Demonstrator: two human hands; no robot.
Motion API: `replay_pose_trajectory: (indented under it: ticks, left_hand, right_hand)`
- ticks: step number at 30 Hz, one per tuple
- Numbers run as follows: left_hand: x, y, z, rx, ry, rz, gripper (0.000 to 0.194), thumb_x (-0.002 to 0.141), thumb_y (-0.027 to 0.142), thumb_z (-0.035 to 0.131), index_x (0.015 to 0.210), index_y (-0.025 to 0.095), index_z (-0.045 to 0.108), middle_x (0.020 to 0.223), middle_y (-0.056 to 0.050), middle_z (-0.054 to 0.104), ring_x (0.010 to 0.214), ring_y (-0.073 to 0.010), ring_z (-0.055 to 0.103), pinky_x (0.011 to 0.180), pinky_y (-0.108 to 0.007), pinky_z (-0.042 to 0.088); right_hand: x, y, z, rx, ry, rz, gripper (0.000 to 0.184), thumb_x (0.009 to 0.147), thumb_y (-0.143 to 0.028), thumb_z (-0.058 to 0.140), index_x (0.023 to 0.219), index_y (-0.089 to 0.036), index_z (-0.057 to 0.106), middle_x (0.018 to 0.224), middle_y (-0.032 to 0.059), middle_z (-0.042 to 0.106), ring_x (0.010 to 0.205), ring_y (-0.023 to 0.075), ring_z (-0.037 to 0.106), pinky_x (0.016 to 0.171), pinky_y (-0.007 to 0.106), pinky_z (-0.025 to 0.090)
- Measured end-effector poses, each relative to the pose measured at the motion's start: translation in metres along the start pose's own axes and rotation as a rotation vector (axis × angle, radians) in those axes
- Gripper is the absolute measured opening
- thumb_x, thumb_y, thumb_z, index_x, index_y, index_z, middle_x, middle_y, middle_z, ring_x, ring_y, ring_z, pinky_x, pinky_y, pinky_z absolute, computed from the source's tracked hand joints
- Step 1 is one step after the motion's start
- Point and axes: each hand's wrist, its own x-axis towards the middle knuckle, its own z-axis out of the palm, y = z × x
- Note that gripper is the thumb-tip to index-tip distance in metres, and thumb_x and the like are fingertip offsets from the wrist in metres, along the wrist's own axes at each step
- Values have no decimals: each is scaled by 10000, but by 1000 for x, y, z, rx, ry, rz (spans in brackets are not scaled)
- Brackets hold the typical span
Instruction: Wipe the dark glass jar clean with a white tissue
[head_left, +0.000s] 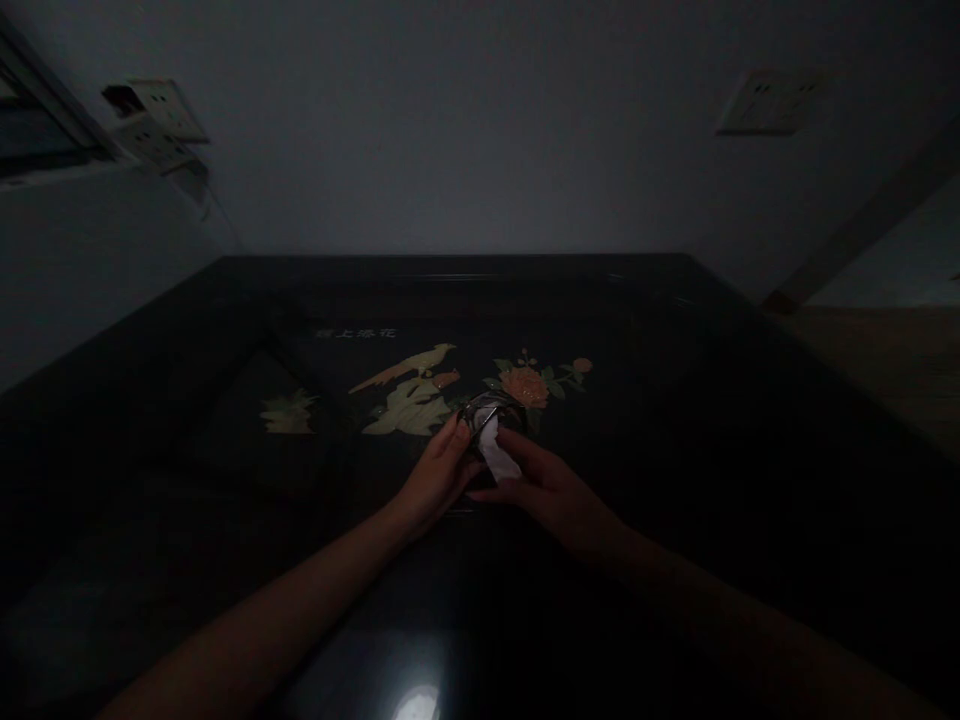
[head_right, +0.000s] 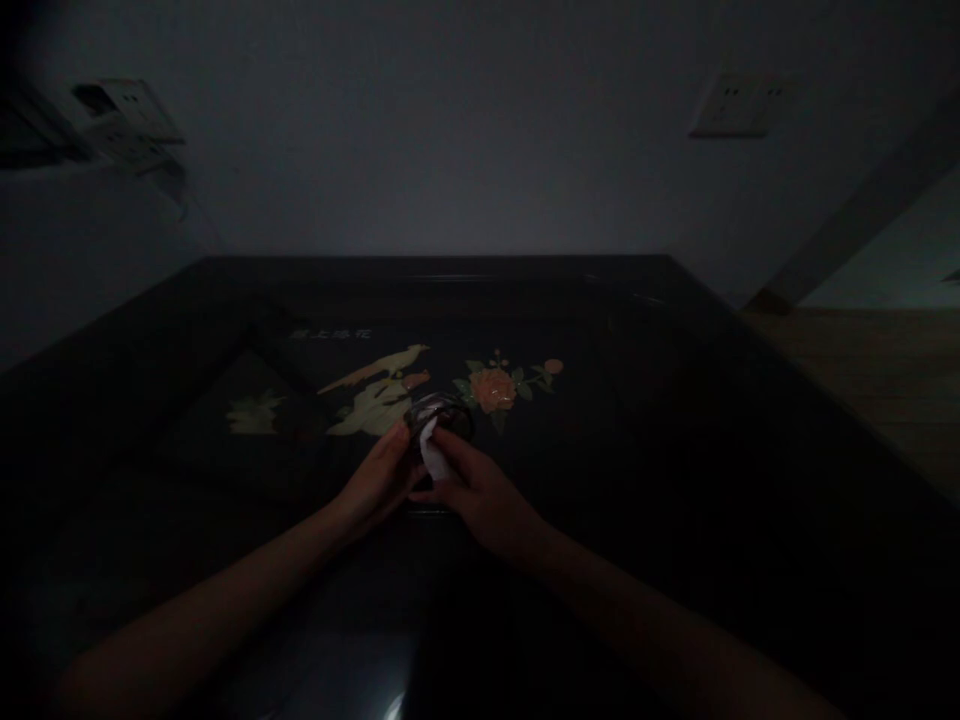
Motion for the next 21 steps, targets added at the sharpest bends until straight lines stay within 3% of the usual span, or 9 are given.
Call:
replay_pose_trajectory:
  ticks: [5,9,13,16,21]
  left_hand:
    - [0,1,1,-17,10,-29,402,759,423,697,1064,170,627,1043,-86,683,1007,-234,625,896,-351,487]
    - [0,2,0,-41,-8,-41,357,783,420,676,1027,162,639,1004,-86,695,1014,-229,630,935,-356,471]
    - [2,1,-1,-58,-17,-52,323,797,404,667,1018,169,642,1017,-82,696,997,-213,636,916,-340,484]
    - [3,0,-2,-75,-27,-38,333,818,393,647,1071,177,632,1097,-86,676,1029,-205,620,918,-332,483]
    - [4,0,-1,-70,-9,-34,338,813,390,653,1069,171,633,1149,-96,657,1056,-215,606,923,-341,479]
  right_hand:
    - [-2,2,-1,-415,-3,-129,461,879,-91,400,1320,-198,481,1251,91,618,1136,213,597,947,391,517]
    - [0,4,-10,-787,-29,-269,450,857,-54,397,1287,-125,508,1309,140,581,1224,225,534,1037,427,436]
    - [5,3,-21,-1061,-80,-337,392,873,-52,420,1235,-102,562,1263,128,621,1178,213,574,1009,380,470]
    - [6,0,-26,-1287,-65,-429,366,898,-65,438,1236,-107,571,1277,128,612,1229,248,531,983,423,484]
    - [4,-1,-23,-1444,-12,-447,370,902,-54,444,1244,-112,572,1328,146,561,1293,275,459,980,455,479]
